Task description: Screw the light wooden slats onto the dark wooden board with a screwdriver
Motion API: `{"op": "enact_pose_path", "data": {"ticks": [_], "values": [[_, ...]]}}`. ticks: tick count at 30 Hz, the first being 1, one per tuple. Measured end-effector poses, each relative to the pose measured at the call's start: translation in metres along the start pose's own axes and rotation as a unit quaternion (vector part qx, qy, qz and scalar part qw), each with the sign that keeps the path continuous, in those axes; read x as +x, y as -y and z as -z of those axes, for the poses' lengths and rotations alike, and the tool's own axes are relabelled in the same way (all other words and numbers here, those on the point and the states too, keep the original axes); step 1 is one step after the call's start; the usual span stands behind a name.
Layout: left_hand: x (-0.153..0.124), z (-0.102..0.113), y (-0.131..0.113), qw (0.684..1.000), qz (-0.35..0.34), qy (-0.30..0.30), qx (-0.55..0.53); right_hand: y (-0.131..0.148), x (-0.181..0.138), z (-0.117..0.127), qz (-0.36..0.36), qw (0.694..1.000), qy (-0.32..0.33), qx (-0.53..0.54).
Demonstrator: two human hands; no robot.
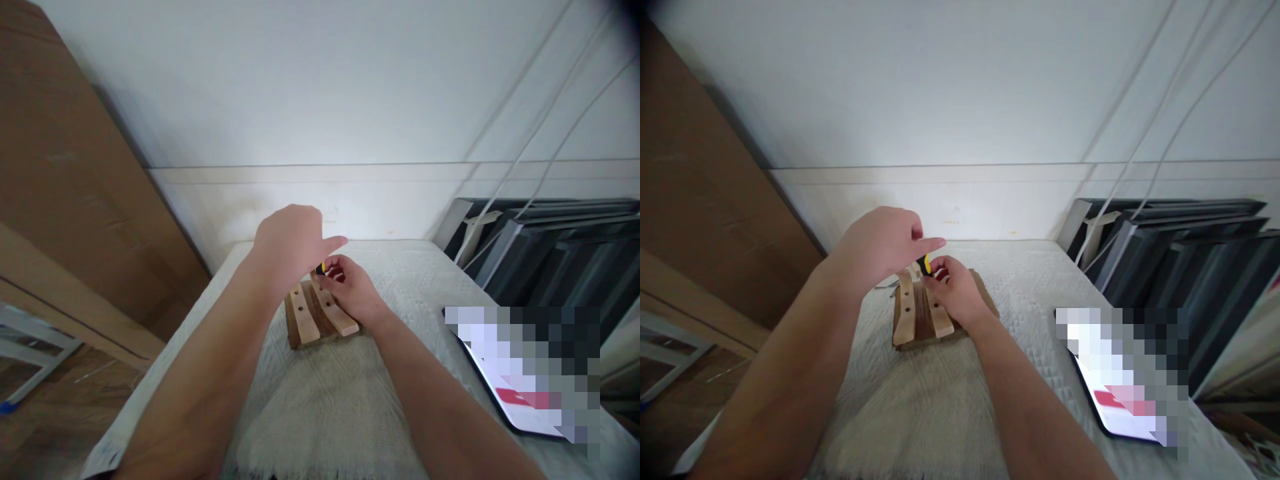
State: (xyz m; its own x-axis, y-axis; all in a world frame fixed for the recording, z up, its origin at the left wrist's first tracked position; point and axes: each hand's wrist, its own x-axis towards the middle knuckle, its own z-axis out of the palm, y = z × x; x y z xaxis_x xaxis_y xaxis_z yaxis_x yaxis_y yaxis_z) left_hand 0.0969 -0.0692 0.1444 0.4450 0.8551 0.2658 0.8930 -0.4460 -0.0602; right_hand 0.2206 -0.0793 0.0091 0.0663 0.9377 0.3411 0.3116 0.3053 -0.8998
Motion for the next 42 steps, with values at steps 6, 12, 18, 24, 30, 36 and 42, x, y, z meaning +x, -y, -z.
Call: {"op": "enact_pose_path", "data": {"ticks": [6, 12, 18, 24, 30, 36, 42], "values": [[-0.002, 0.000, -0.002, 0.996, -0.022, 0.075, 0.036, -0.004, 0.001, -0.001, 0.035, 0.999, -0.021, -0.027], [-0.001, -0.007, 0.004, 0.984, -0.158, 0.071, -0.050, -0.008, 0.000, 0.003, 0.022, 0.999, 0.001, -0.024], [0.000, -0.003, 0.002, 0.999, -0.013, 0.030, -0.003, 0.000, 0.002, 0.001, 0.035, 0.997, -0.040, -0.054], [0.001, -0.001, 0.005, 0.997, -0.060, 0.045, 0.029, -0.002, 0.000, -0.001, 0.062, 0.996, -0.038, -0.052], [0.000, -0.005, 0.010, 0.990, -0.121, 0.043, -0.065, -0.004, -0.001, 0.005, 0.052, 0.993, -0.056, -0.095], [0.001, -0.005, 0.008, 0.992, -0.085, 0.023, -0.087, -0.006, 0.001, 0.004, 0.036, 0.996, -0.017, -0.076], [0.004, -0.005, 0.001, 0.998, 0.017, 0.047, -0.048, -0.002, 0.003, -0.004, 0.026, 0.996, -0.073, -0.045]]}}
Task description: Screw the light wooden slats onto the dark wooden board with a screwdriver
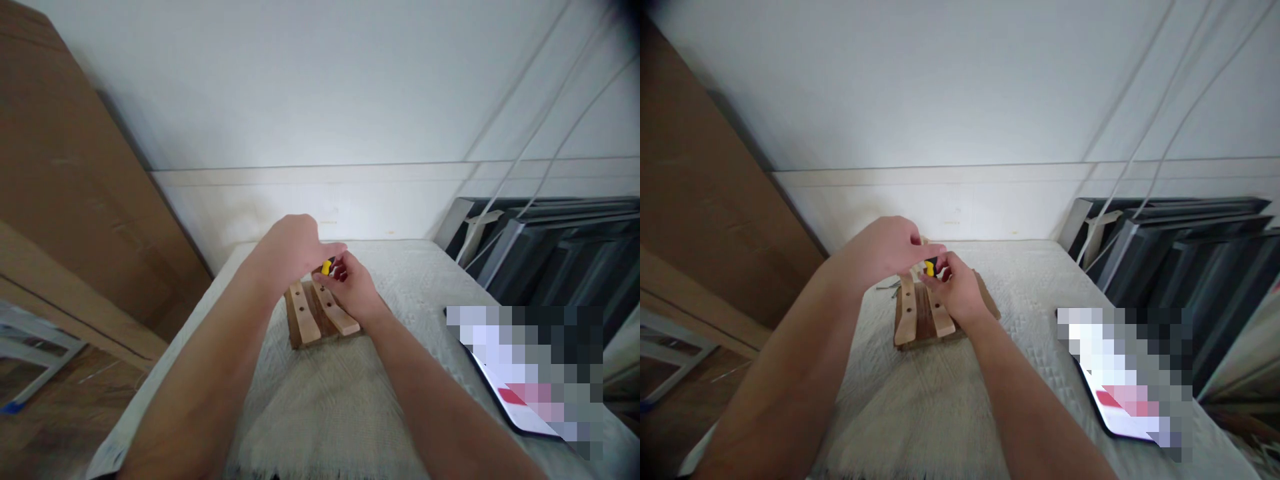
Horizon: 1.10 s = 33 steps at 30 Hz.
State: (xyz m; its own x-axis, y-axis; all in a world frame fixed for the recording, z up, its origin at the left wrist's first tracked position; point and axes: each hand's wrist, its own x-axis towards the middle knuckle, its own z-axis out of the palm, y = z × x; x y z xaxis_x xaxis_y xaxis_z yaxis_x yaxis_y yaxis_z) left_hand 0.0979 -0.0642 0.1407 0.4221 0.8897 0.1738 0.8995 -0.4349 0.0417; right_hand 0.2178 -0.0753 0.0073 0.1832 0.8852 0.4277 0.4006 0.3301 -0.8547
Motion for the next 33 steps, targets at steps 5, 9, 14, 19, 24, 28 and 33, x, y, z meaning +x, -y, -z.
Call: {"op": "enact_pose_path", "data": {"ticks": [5, 9, 14, 19, 24, 28, 33], "values": [[0.002, -0.002, -0.003, 0.999, -0.029, -0.006, 0.030, -0.002, -0.002, 0.000, 0.035, 0.999, 0.029, 0.018], [-0.004, 0.004, 0.003, 0.995, -0.101, 0.015, 0.022, -0.008, -0.003, 0.002, 0.038, 0.998, 0.049, -0.006], [-0.005, 0.003, 0.007, 0.993, -0.118, 0.016, -0.024, -0.006, -0.002, 0.002, 0.046, 0.998, 0.043, -0.030], [-0.004, 0.001, 0.002, 0.999, 0.020, -0.034, 0.025, 0.002, -0.002, 0.003, 0.036, 0.996, 0.058, -0.051], [-0.005, 0.001, 0.001, 0.995, 0.071, -0.028, 0.071, -0.002, -0.001, 0.003, 0.060, 0.996, 0.048, -0.048], [-0.004, -0.001, 0.001, 0.996, 0.037, -0.023, 0.081, -0.004, 0.001, 0.002, 0.049, 0.996, 0.064, -0.030], [-0.005, 0.001, -0.001, 0.997, 0.007, -0.008, 0.081, 0.001, 0.001, 0.003, 0.018, 0.997, 0.064, -0.039]]}}
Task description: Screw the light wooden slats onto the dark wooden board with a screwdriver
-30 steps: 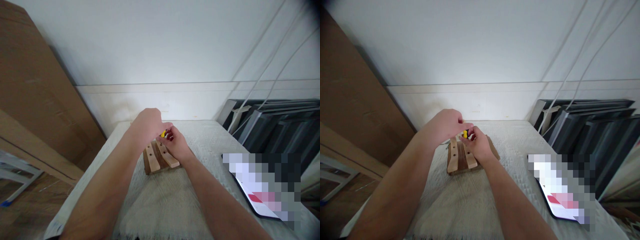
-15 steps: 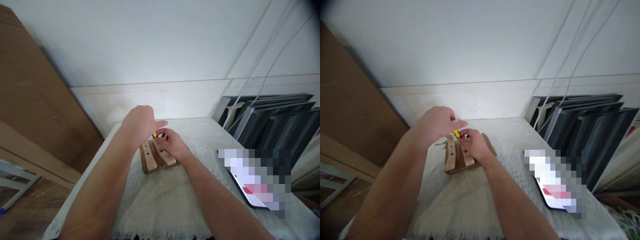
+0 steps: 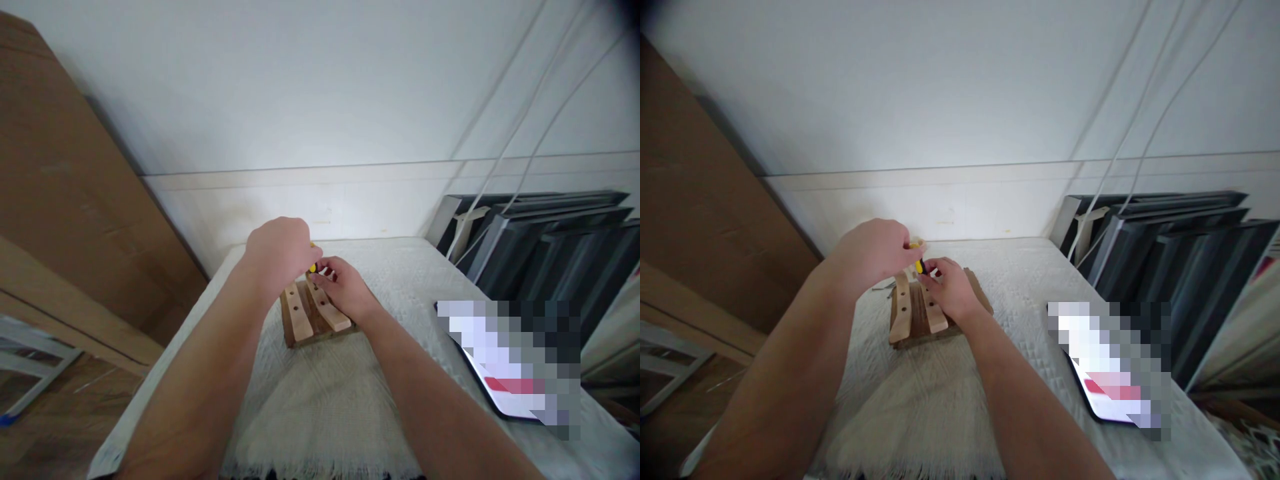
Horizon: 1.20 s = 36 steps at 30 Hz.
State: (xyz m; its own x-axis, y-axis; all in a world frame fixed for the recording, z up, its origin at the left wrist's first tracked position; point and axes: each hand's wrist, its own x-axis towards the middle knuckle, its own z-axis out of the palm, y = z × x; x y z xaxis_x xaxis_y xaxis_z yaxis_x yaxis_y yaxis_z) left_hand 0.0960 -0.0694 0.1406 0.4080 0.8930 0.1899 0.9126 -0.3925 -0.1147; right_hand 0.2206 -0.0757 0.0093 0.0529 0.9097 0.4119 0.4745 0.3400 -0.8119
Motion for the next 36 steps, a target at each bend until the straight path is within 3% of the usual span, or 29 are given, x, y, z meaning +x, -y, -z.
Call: {"op": "enact_pose_path", "data": {"ticks": [5, 11, 20, 24, 30, 31, 33, 36], "values": [[0.001, 0.002, -0.002, 1.000, -0.013, 0.014, -0.002, 0.003, -0.003, 0.001, -0.063, 0.998, 0.001, 0.012], [-0.002, 0.005, -0.004, 0.998, -0.055, 0.015, -0.023, 0.003, -0.004, -0.001, -0.058, 0.998, -0.031, -0.004], [-0.010, 0.015, 0.000, 0.986, -0.019, -0.090, -0.140, 0.004, -0.005, 0.002, -0.046, 0.986, -0.149, 0.049], [-0.011, 0.022, 0.010, 0.983, -0.038, -0.102, -0.145, 0.002, -0.006, 0.001, -0.035, 0.984, -0.170, 0.042], [0.006, 0.012, 0.050, 0.994, -0.012, -0.039, -0.104, -0.006, -0.005, -0.001, 0.028, 0.983, -0.181, -0.004], [0.010, 0.007, 0.057, 0.996, 0.005, -0.014, -0.093, -0.007, -0.005, -0.001, 0.027, 0.984, -0.178, -0.003], [0.020, -0.008, 0.068, 0.992, 0.038, 0.094, -0.070, -0.008, -0.005, -0.001, 0.017, 0.985, -0.171, -0.003], [0.037, -0.039, 0.076, 0.982, 0.065, 0.165, -0.066, -0.008, -0.006, -0.001, 0.004, 0.985, -0.172, -0.009]]}}
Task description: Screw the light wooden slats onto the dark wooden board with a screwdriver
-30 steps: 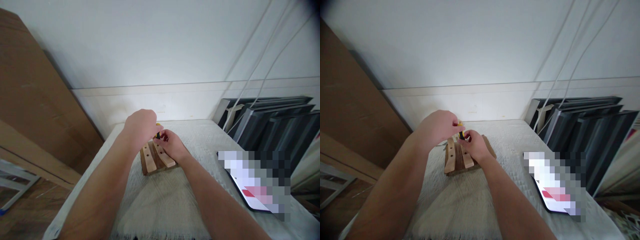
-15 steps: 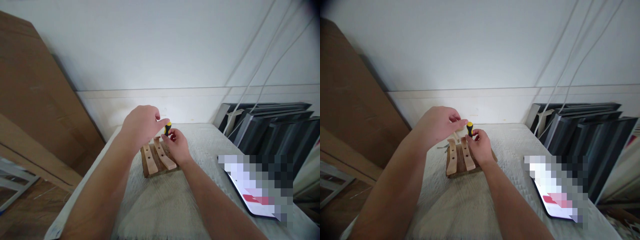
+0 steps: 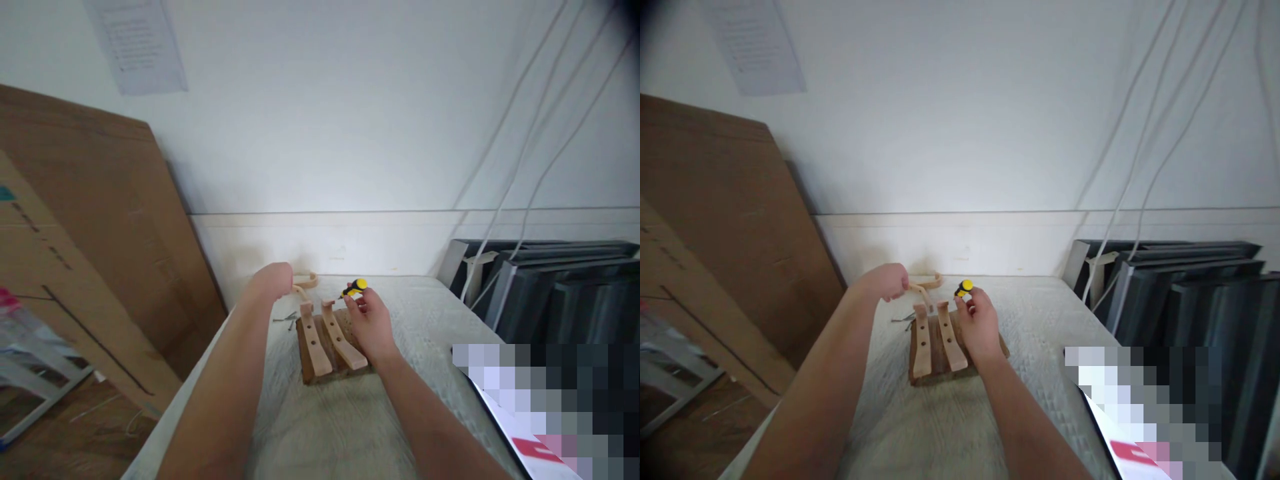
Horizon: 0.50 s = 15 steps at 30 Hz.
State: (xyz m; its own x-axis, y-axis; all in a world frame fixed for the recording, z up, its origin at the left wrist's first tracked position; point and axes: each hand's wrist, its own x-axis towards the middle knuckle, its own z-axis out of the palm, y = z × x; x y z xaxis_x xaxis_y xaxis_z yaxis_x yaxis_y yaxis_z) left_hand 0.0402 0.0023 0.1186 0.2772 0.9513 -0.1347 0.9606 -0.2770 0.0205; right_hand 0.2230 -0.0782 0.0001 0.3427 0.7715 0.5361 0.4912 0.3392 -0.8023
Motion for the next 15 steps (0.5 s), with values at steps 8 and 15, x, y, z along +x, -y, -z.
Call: {"op": "enact_pose_path", "data": {"ticks": [8, 15], "values": [[0.058, -0.065, 0.016, 0.990, 0.000, 0.138, -0.022, 0.001, 0.001, 0.003, -0.006, 1.000, -0.024, -0.007], [0.069, -0.076, 0.019, 0.986, -0.051, 0.156, -0.023, 0.002, 0.001, 0.004, -0.033, 0.999, -0.030, 0.013]]}}
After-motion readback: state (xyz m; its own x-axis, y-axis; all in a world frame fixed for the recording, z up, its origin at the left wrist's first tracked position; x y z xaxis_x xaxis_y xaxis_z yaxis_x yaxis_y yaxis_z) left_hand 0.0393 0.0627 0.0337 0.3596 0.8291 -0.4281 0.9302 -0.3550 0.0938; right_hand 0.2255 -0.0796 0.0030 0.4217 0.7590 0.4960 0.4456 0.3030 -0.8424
